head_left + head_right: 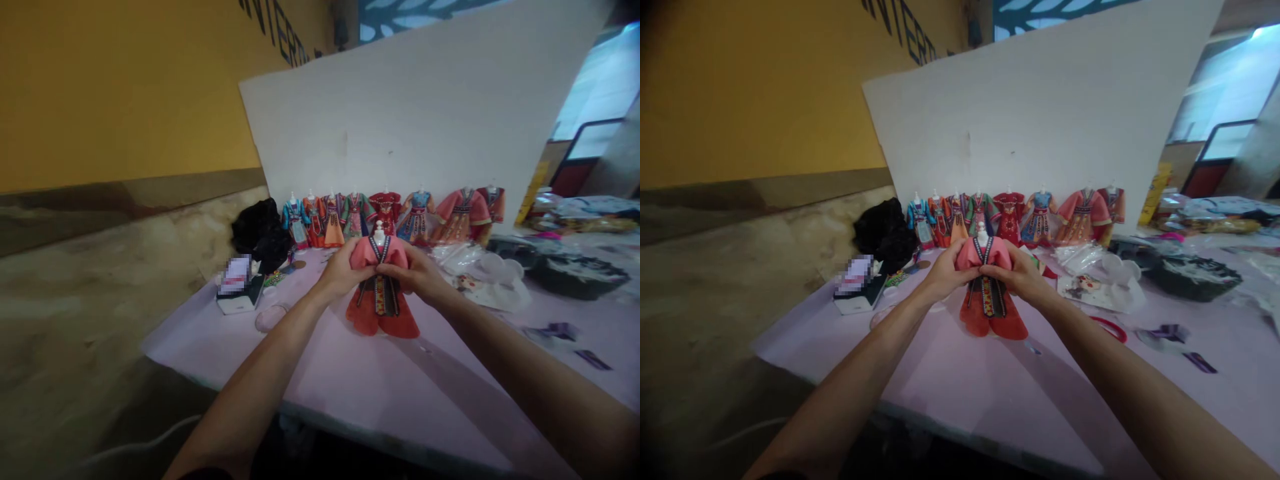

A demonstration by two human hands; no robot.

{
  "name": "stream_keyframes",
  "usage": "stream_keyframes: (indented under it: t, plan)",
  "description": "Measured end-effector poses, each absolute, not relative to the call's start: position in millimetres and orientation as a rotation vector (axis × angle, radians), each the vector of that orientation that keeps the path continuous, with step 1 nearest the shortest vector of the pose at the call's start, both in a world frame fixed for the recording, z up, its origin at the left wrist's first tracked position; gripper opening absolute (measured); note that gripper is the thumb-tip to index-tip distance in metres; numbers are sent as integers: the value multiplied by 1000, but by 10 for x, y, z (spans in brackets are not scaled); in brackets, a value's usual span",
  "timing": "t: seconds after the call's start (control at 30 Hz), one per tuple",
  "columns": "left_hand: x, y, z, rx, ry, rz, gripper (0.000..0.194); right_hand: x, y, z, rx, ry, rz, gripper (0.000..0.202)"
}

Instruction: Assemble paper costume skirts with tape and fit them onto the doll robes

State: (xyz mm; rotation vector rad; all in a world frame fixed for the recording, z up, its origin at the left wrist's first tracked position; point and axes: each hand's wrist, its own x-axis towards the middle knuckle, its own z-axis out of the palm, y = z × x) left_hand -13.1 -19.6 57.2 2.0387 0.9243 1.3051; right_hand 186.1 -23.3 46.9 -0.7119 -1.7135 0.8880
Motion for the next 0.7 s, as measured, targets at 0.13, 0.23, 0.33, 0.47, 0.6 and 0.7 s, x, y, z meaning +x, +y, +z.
stream_keyframes:
  t: [0.13, 0.23, 0.33, 0.47, 0.6, 0.7]
  plan:
    - [-143, -221, 601, 2024, 912, 1305, 63, 1841, -209, 432, -708, -1717, 876, 44]
    - [-151, -241, 631, 2020, 936, 1301, 62, 1827, -206, 430, -695, -1719, 878, 43]
    - [-152, -262, 625, 2051, 961, 1319, 57, 1814, -230, 454, -711, -1711, 877, 40]
    - [-146, -293, 575, 2060, 977, 1344, 51, 1803, -264, 472, -707, -1696, 894, 35]
    - [-140, -313, 554, 2035, 977, 1359, 52, 1806, -260, 448, -712, -1689, 901, 36]
    - [-136, -312, 555, 2032, 967, 1358, 51, 1811, -247, 433, -735, -1682, 896, 39]
